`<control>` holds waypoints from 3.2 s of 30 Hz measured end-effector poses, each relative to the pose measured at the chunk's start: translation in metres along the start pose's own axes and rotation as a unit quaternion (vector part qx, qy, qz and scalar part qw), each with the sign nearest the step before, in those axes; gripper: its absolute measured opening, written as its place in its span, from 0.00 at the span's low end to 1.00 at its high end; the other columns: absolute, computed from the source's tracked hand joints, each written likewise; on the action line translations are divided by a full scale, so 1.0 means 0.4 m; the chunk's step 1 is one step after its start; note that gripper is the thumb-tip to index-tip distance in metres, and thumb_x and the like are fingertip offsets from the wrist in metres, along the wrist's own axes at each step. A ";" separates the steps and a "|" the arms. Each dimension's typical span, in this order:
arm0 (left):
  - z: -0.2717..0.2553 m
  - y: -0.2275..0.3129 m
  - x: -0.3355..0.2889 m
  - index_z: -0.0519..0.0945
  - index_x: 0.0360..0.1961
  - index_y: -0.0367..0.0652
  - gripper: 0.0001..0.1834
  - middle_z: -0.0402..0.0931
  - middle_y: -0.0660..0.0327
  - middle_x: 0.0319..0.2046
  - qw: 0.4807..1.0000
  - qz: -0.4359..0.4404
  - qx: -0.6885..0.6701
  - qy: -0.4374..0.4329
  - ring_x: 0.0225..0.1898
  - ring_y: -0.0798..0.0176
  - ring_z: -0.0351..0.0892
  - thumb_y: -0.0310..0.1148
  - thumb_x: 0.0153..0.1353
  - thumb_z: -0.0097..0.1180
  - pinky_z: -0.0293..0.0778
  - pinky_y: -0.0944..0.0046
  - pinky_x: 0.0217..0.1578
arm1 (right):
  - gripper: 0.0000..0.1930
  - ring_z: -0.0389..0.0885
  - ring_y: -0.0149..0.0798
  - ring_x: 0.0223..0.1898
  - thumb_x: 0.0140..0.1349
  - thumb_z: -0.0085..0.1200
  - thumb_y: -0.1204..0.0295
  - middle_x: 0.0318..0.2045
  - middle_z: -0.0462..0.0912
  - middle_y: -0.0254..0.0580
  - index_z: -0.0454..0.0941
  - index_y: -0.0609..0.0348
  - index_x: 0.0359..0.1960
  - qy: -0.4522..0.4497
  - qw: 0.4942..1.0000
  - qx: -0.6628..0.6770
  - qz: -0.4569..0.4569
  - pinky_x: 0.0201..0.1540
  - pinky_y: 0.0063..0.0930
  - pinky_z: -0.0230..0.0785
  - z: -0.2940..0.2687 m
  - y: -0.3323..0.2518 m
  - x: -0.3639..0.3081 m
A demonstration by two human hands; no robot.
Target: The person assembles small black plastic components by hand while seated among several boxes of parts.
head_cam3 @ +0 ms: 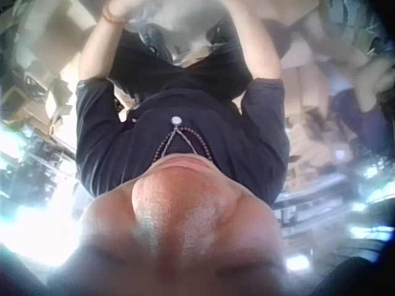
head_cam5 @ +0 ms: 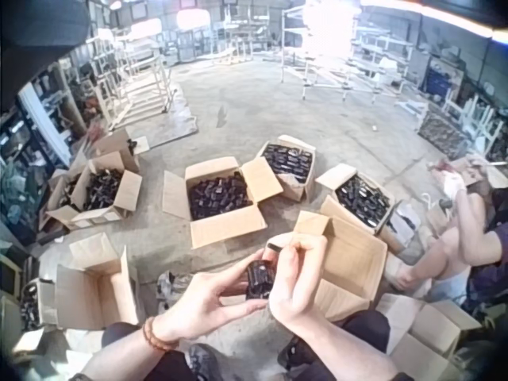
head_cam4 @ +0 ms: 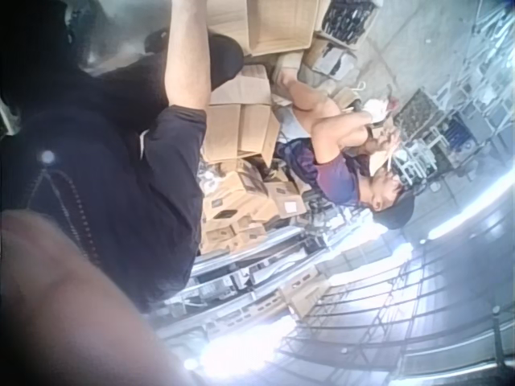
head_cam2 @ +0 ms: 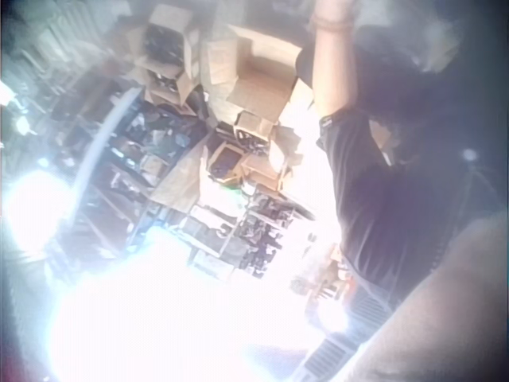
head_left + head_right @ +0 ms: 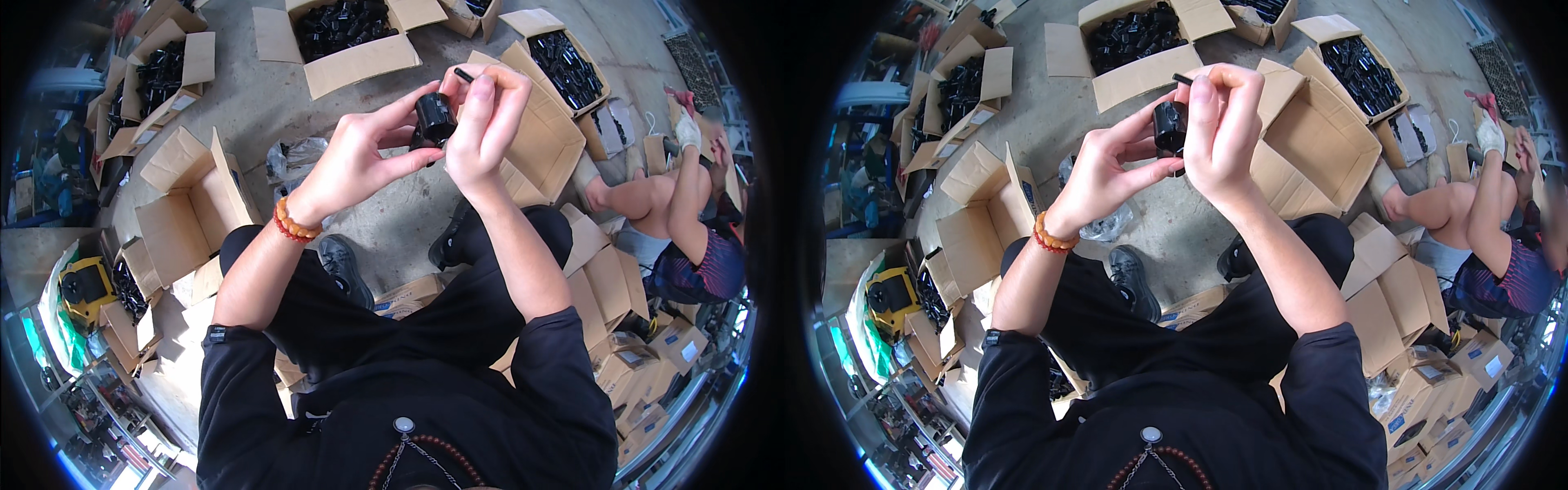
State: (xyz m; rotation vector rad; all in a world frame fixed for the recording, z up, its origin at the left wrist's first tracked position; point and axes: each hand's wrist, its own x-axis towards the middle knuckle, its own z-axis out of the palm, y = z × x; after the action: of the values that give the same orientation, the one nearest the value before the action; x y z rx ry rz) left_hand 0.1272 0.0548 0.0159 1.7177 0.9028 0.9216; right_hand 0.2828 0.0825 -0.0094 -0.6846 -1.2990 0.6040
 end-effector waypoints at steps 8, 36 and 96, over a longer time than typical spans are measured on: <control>-0.084 -0.007 0.011 0.61 0.67 0.33 0.32 0.78 0.51 0.51 0.928 -0.051 -0.369 0.016 0.52 0.55 0.80 0.40 0.69 0.55 0.75 0.54 0.57 | 0.09 0.79 0.24 0.35 0.61 0.63 0.78 0.36 0.81 0.37 0.79 0.64 0.42 -0.048 0.991 0.033 0.119 0.32 0.15 0.70 -0.055 -0.063 0.076; -0.062 0.012 -0.006 0.54 0.72 0.37 0.41 0.75 0.57 0.55 0.989 0.098 -0.072 0.080 0.50 0.70 0.77 0.25 0.63 0.62 0.74 0.65 0.55 | 0.09 0.83 0.39 0.41 0.52 0.64 0.85 0.37 0.85 0.43 0.83 0.64 0.36 -0.098 0.994 -0.050 -0.015 0.45 0.29 0.75 -0.004 -0.077 0.021; -0.440 -0.205 -0.161 0.81 0.40 0.38 0.21 0.80 0.67 0.30 0.871 0.026 -0.329 0.363 0.30 0.77 0.77 0.46 0.73 0.46 0.75 0.74 0.33 | 0.16 0.79 0.23 0.35 0.67 0.55 0.72 0.38 0.84 0.37 0.76 0.69 0.53 -0.228 0.971 0.000 0.068 0.38 0.16 0.72 0.634 0.141 0.021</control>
State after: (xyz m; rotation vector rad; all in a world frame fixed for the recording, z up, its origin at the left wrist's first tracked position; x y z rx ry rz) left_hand -0.0697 0.0893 -0.0273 0.7941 0.8516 1.7349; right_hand 0.0334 0.1552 -0.0129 -0.6599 -1.6841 0.9112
